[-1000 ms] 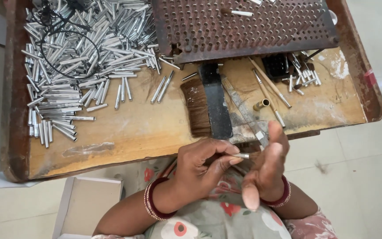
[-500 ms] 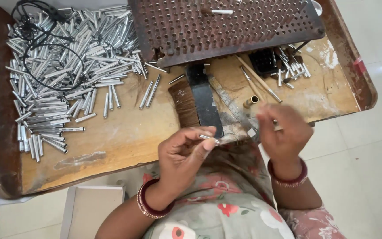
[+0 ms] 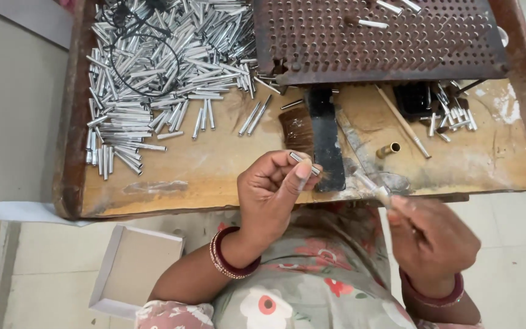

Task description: Cleaning and inspecting small metal tubes at a manufacturing workbench.

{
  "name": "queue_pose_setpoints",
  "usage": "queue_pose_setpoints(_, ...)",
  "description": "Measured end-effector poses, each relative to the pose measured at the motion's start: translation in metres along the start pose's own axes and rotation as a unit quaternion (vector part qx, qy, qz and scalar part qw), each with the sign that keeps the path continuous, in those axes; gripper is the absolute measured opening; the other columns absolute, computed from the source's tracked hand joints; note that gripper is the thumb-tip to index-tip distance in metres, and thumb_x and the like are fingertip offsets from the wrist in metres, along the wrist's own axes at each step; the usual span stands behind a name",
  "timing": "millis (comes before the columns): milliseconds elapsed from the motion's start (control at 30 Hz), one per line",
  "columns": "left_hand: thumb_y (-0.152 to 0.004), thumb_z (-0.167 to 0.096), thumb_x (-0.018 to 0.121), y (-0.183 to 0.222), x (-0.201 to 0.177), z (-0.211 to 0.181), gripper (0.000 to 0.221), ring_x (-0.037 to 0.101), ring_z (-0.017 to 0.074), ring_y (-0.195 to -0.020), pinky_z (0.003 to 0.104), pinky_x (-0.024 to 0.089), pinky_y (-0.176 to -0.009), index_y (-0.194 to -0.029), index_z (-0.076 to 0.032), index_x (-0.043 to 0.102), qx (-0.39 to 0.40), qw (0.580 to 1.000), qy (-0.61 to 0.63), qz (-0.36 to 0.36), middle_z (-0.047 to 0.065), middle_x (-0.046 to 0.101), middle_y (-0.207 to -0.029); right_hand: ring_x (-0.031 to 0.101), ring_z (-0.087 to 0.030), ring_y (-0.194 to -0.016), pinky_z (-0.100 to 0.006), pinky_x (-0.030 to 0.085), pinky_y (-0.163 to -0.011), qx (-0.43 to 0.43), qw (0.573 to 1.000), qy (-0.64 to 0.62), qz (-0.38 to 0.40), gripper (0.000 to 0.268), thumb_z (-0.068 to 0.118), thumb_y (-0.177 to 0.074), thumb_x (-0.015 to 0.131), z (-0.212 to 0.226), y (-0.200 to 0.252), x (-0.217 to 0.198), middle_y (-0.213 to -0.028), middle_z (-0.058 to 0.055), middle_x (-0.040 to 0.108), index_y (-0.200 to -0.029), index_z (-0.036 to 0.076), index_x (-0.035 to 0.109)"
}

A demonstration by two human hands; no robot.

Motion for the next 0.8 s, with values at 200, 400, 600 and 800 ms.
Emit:
queue_pose_setpoints(200, -0.105, -0.011, 0.067, 0.007, 0.000, -0.003, 0.017, 0.072, 0.0112, -0.092, 0.029, 0.061, -0.088, -0.114, 0.003, 0.064, 0.003, 1.000, -0.018, 0.004, 0.008, 0.075, -0.103, 0.068, -0.017, -0.071, -0.023, 0.052, -0.060, -0.077, 0.996, -0.005, 0.043, 0.017, 0.001, -0.093, 0.079, 0.029, -0.005, 0.012, -0.091, -0.014, 0.072, -0.108, 0.000, 0.073)
queue_pose_setpoints(400, -0.104, -0.008, 0.068, 0.010, 0.004, 0.000, 0.015, 0.070, 0.0086, -0.091, 0.025, 0.059, -0.084, -0.112, 0.004, 0.065, 0.001, 0.999, -0.025, 0.027, 0.008, 0.075, -0.101, 0.070, -0.019, -0.076, -0.023, 0.054, -0.062, -0.079, 0.995, -0.004, 0.061, 0.020, -0.004, -0.091, 0.079, 0.033, -0.009, 0.018, -0.092, -0.014, 0.072, -0.110, 0.000, 0.073)
queue_pose_setpoints(600, -0.106, -0.006, 0.070, 0.009, 0.003, 0.008, 0.013, 0.066, 0.0066, -0.090, 0.022, 0.054, -0.081, -0.104, 0.006, 0.066, 0.004, 0.996, -0.069, 0.049, 0.007, 0.073, -0.098, 0.074, -0.019, -0.078, -0.024, 0.059, -0.065, -0.062, 0.995, -0.032, 0.069, 0.020, -0.006, -0.092, 0.077, 0.009, -0.007, 0.025, -0.095, -0.015, 0.073, -0.109, 0.002, 0.071)
queue_pose_setpoints(800, -0.101, -0.006, 0.073, 0.008, 0.016, -0.015, 0.012, 0.069, 0.0064, -0.092, 0.023, 0.058, -0.082, -0.103, 0.002, 0.065, 0.099, 0.986, -0.128, 0.029, 0.006, 0.074, -0.103, 0.073, -0.025, -0.100, -0.032, 0.058, -0.084, -0.010, 0.992, 0.124, 0.018, 0.017, -0.003, -0.098, 0.075, -0.015, -0.048, 0.016, -0.109, -0.020, 0.074, -0.114, -0.004, 0.071)
Point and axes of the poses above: each hand's wrist, its own y-axis away from the middle knuckle, its own x-axis out of the palm, z = x × y, the point moved 4 cm from there along -y, towards the middle knuckle
